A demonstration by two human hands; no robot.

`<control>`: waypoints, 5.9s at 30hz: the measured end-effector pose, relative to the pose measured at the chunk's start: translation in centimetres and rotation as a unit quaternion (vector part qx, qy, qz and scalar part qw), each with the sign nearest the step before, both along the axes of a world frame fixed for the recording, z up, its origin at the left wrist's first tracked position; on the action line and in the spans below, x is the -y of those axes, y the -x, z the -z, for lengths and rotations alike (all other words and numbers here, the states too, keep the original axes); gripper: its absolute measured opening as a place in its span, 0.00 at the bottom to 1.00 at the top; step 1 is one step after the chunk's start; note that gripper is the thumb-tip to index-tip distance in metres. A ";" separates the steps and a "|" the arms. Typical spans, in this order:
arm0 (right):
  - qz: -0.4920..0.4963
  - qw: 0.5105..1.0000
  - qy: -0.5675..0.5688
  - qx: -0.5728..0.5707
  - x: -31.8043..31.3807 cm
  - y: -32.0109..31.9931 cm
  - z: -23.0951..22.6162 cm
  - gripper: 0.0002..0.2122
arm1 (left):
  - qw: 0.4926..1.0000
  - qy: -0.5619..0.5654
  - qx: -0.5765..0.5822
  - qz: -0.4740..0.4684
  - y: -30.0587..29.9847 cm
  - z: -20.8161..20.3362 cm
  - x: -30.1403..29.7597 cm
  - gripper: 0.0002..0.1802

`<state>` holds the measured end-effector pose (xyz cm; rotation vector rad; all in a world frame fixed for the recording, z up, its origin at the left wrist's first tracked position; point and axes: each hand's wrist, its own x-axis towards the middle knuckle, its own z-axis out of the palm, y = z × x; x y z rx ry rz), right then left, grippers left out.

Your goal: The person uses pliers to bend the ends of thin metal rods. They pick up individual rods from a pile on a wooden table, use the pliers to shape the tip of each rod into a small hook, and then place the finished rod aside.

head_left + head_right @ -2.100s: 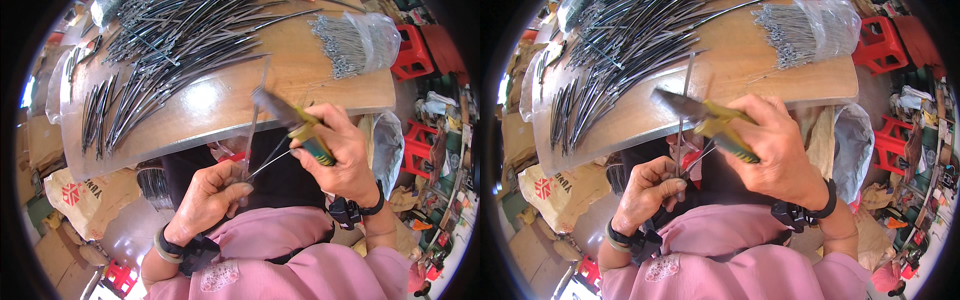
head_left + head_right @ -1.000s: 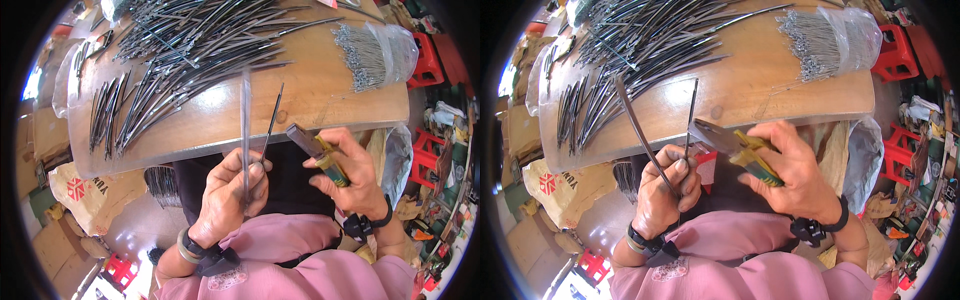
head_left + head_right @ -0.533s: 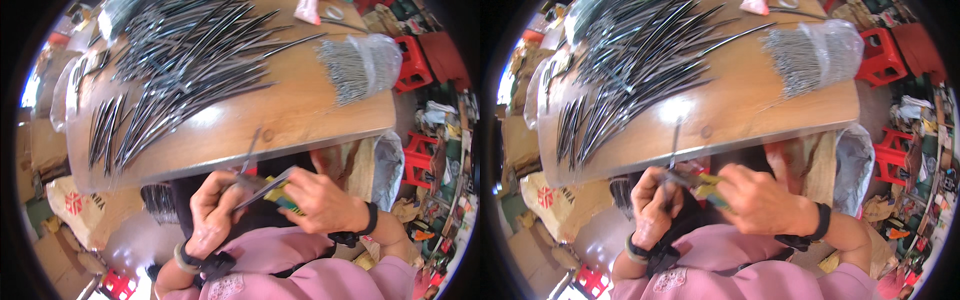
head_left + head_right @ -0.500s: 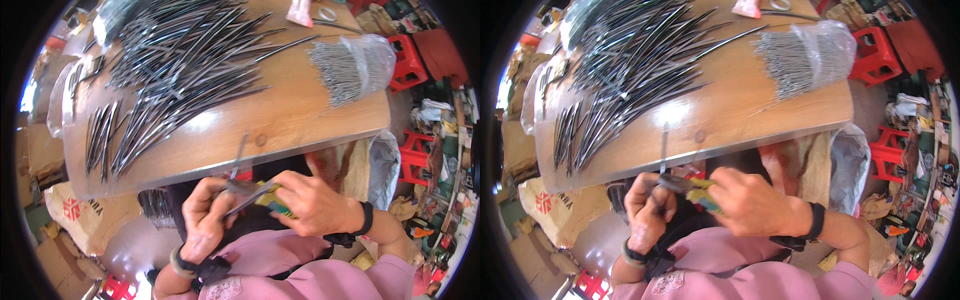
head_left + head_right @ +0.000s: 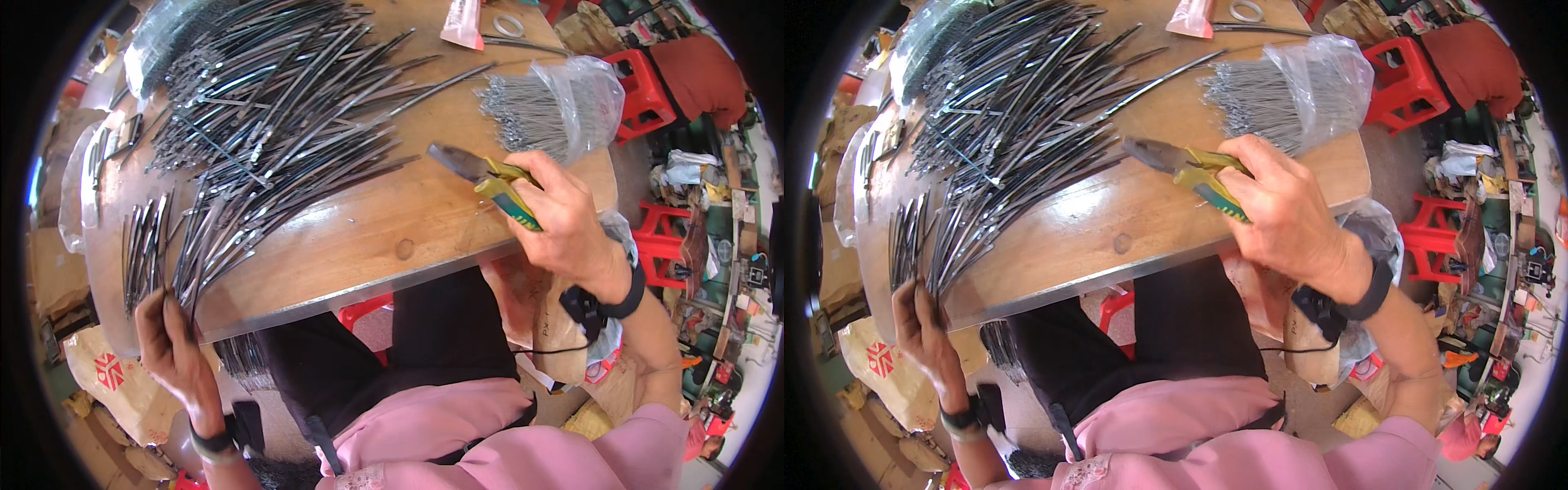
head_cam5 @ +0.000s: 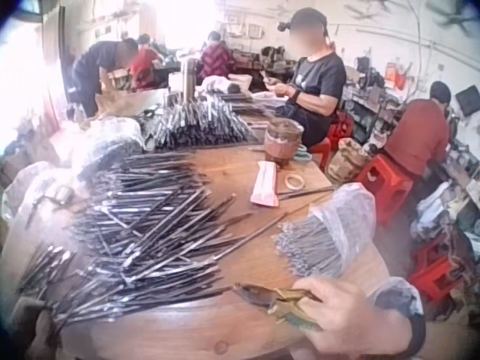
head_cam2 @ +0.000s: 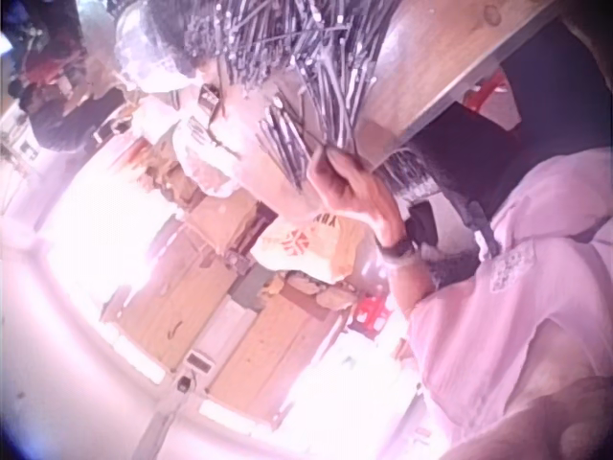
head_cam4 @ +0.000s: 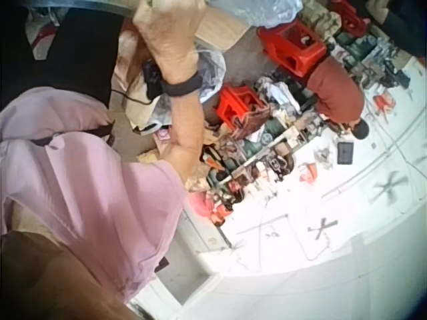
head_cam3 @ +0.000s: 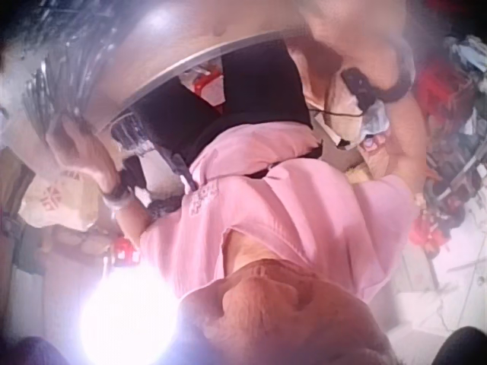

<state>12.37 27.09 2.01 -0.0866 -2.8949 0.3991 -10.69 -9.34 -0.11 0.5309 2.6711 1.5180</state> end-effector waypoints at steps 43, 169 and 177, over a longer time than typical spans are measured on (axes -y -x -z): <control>0.148 0.345 0.895 -0.243 6.9 -2.3 2.0 0.09 | 0.954 -0.142 0.204 0.165 -2.0 -2.8 -11.4 0.11; -0.065 0.972 -0.227 0.001 0.8 1.2 1.3 0.07 | 0.974 0.114 -0.131 0.144 -3.1 -2.1 -3.6 0.16; 0.036 0.982 -0.105 -0.154 1.5 3.5 -3.8 0.08 | 0.953 -0.022 0.079 0.293 -9.1 -3.2 -9.3 0.18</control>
